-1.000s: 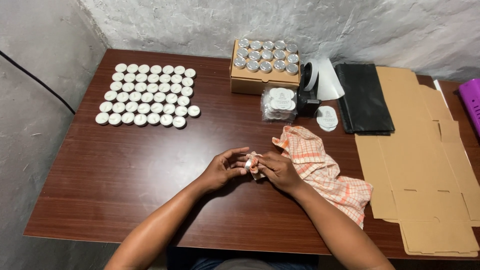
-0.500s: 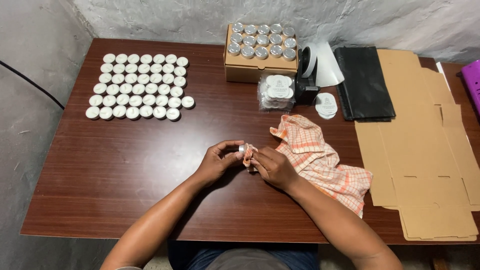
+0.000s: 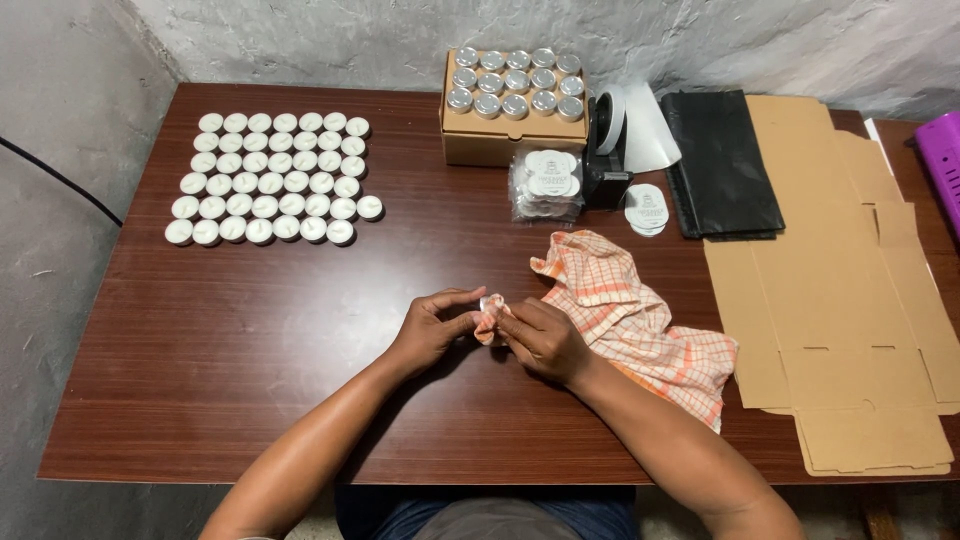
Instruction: Cleaning the base of tealight candles with a cloth and organizing them into a grid on a table.
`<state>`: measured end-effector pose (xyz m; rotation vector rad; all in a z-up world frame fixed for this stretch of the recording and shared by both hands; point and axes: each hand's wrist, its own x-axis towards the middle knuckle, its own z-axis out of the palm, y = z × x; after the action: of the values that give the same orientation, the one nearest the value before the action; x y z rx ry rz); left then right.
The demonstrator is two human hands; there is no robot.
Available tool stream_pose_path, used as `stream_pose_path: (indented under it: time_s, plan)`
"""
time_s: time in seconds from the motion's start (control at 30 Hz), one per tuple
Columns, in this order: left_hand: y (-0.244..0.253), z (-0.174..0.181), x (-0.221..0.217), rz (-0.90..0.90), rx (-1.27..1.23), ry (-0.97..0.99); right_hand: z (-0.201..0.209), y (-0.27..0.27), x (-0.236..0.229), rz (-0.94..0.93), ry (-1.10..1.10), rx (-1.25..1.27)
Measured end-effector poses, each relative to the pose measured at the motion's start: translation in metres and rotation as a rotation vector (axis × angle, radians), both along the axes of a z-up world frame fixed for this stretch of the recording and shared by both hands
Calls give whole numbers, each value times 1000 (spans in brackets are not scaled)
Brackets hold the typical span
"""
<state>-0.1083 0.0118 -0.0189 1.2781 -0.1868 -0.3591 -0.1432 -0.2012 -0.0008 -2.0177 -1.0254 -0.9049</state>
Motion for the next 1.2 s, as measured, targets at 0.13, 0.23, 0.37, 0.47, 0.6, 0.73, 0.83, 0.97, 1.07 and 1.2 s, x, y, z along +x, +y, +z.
stream_pose_path:
  time_s: [0.13, 0.23, 0.37, 0.47, 0.6, 0.73, 0.83, 0.97, 1.07, 1.2]
  plan:
    - [2, -5, 0, -59, 52, -142, 0, -1, 2, 58, 67, 35]
    - [2, -7, -1, -103, 39, -168, 1, -4, 5, 108, 157, 82]
    - [3, 3, -3, -158, 20, -208, -3, -7, 7, 97, 264, 123]
    - [4, 11, -3, -188, 24, -211, 1, -7, 6, 73, 334, 153]
    - [1, 14, -5, -209, -21, -99, -2, -8, 8, 42, 423, 188]
    - [5, 1, -1, -220, -75, -45, -1, -8, 7, 41, 452, 205]
    - [5, -7, 2, -217, -144, -37, -2, -8, 8, 23, 451, 203]
    - [7, -14, 6, -203, -156, -14, -4, -8, 9, 11, 473, 214]
    - [6, 2, 0, -182, -134, 12, -7, -8, 9, 2, 469, 210]
    - [5, 4, -1, -125, -147, 55, -21, -9, 6, -27, 446, 194]
